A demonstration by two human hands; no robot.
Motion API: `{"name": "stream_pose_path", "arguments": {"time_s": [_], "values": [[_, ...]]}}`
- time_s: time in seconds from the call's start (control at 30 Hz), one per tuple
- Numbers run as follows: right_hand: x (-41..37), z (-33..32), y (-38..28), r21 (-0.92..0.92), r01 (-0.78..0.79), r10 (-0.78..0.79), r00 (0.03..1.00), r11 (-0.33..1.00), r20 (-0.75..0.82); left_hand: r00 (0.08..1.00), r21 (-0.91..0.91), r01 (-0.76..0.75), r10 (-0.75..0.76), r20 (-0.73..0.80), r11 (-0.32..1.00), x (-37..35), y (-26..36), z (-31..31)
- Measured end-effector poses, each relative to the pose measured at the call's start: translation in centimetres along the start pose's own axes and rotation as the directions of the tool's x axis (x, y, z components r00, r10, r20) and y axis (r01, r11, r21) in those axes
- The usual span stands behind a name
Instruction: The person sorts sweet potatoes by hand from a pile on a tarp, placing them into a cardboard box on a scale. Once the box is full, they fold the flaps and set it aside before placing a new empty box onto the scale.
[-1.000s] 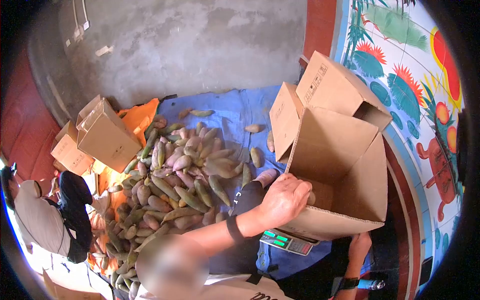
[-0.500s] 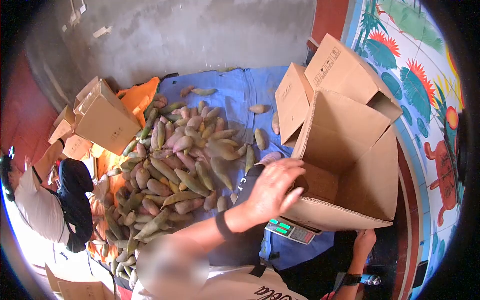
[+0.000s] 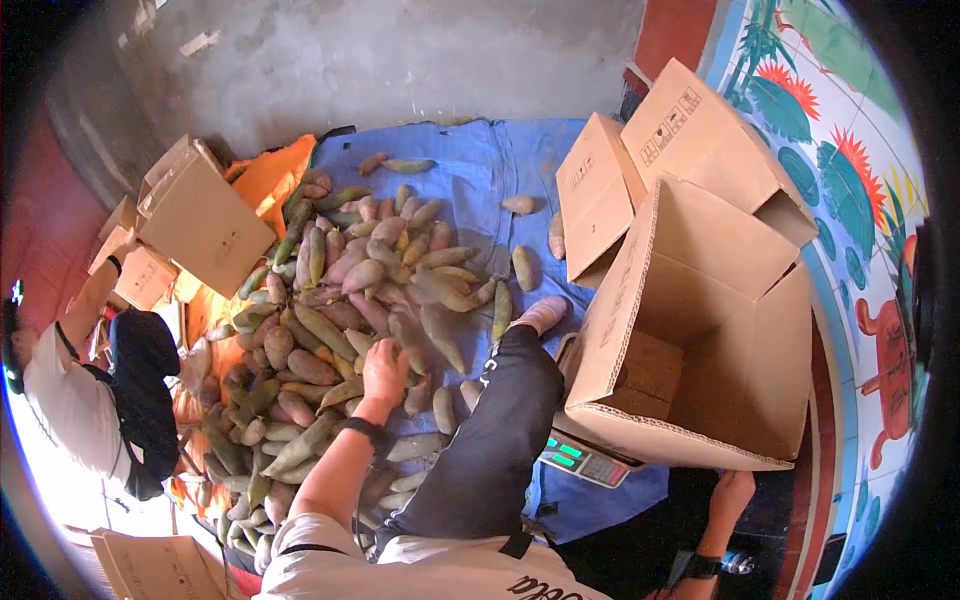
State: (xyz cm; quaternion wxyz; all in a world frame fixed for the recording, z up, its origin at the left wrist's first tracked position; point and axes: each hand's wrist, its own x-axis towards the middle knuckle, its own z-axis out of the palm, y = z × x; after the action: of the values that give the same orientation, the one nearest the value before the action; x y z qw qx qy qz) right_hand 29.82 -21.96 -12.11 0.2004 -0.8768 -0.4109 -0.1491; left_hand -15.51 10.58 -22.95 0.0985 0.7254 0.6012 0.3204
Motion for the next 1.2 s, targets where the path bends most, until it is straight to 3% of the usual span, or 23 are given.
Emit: {"name": "stream_pose_path", "arguments": {"time_s": [0.1, 0.2, 0.27, 0.33, 0.4, 0.5, 0.63, 0.73, 0.87, 0.97, 1.07, 1.13, 1.2], "values": [[-0.3, 0.5, 0.9, -0.007, -0.005, 0.005, 1.0, 1.0, -0.007, 0.954, 0.156, 0.233, -0.257, 0.156, 0.96, -2.1, -5.9, 1.6], [-0.3, 0.5, 1.1, -0.012, -0.025, 0.025, 1.0, 1.0, 0.016, 0.804, 0.449, 0.37, -0.523, 0.285, 0.814, -4.0, -9.0, 0.7], [-0.2, 0.3, 0.8, -0.012, -0.027, 0.027, 0.999, 1.0, 0.024, 0.723, 0.54, 0.471, -0.656, 0.216, 0.697, -5.2, -11.0, 0.2], [-0.2, 0.2, 0.5, -0.054, -0.074, 0.076, 0.996, 0.996, 0.037, 0.675, 0.555, 0.539, -0.719, 0.165, 0.633, -6.3, -12.0, -0.8], [-0.3, 0.4, 1.1, -0.053, -0.07, 0.073, 0.996, 0.996, 0.05, 0.683, 0.641, 0.503, -0.721, 0.118, 0.58, -7.4, -13.6, -1.1], [-0.3, 0.4, 1.1, -0.04, -0.053, 0.055, 0.997, 0.998, 0.053, 0.508, 0.57, 0.639, -0.84, 0.193, 0.517, -7.8, -13.2, -3.0], [-0.3, 0.1, 0.9, -0.049, -0.053, 0.058, 0.993, 0.997, 0.099, 0.609, 0.672, 0.506, -0.776, 0.165, 0.54, -8.1, -13.9, -2.6], [-0.3, 0.4, 1.0, -0.018, -0.004, 0.005, 1.0, 1.0, 0.027, 0.635, 0.667, 0.508, -0.76, 0.138, 0.545, -8.1, -14.4, -2.1], [-0.3, 0.5, 1.4, 0.004, -0.023, 0.022, 0.999, 1.0, 0.049, 0.635, 0.599, 0.552, -0.758, 0.148, 0.58, -8.5, -16.6, -0.6], [-0.2, 0.5, 1.1, 0.001, -0.027, 0.027, 0.999, 1.0, 0.035, 0.633, 0.651, 0.444, -0.73, 0.257, 0.615, -8.4, -16.6, -0.6], [-0.2, 0.5, 0.8, -0.062, -0.005, 0.006, 1.0, 0.998, 0.023, 0.689, 0.709, 0.155, -0.59, 0.422, 0.688, -8.0, -13.5, -1.0], [-0.2, 0.5, 0.7, -0.045, 0.032, -0.033, 0.999, 0.998, -0.025, 0.693, 0.685, 0.209, -0.6, 0.4, 0.698, -7.1, -9.7, -2.0], [-0.3, 0.4, 0.8, -0.042, 0.024, -0.024, 1.0, 0.999, 0.0, 0.691, 0.667, 0.101, -0.534, 0.487, 0.738, -6.5, -8.0, -2.2]]}}
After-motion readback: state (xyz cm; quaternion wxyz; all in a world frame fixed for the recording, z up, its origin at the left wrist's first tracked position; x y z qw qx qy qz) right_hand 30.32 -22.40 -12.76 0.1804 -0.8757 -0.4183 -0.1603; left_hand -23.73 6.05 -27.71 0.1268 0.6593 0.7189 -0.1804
